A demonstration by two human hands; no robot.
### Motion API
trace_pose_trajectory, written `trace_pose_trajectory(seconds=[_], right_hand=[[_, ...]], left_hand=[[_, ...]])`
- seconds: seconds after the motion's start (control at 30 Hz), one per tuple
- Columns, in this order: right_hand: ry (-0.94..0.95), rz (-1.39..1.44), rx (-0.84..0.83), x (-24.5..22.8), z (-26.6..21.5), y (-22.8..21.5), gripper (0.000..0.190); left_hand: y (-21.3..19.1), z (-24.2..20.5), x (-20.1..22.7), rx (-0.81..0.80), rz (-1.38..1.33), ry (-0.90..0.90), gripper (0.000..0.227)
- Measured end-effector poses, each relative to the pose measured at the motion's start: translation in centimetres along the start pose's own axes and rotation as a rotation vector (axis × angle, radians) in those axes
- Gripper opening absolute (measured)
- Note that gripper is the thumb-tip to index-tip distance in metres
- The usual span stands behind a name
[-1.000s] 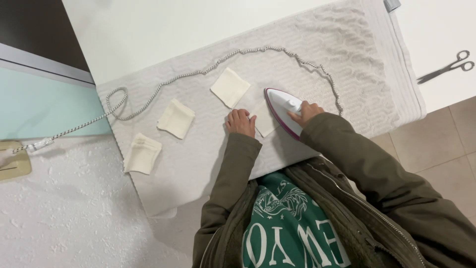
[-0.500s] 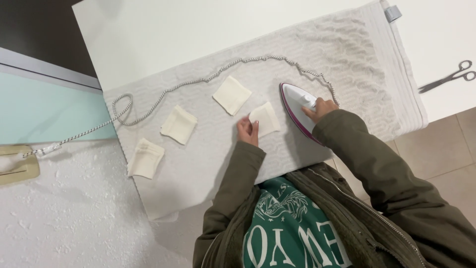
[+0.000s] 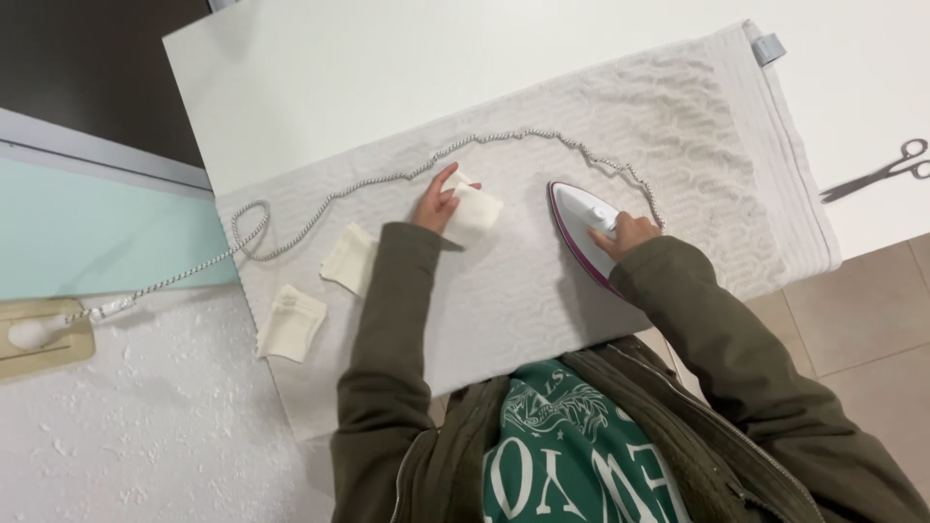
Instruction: Ironing small squares of white fabric on an ironing board.
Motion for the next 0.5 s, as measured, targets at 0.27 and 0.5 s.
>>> trace_pose_trajectory(seconds=[0.27, 0.5], right_hand=[[0.046, -0.003, -0.055, 0.4, 0.6, 0.5, 0.066], [0.005, -0.046, 0.018, 2.3, 1.7, 2.7, 0.07]], left_hand=[[-2.1, 4.4, -0.4, -0.138, 0.239, -0.21, 0.061], [-3.7, 3.1, -2.7, -0.005, 0.116, 0.12, 0.067]])
Point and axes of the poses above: each hand's wrist, its own z-axis towards the middle knuckle, its own y-axis out of the palm, x = y × z, the point moved 6 cm from there along z, towards the middle knuckle, and after that the axes turned 6 degrees about -z, right-handed, at the moved point
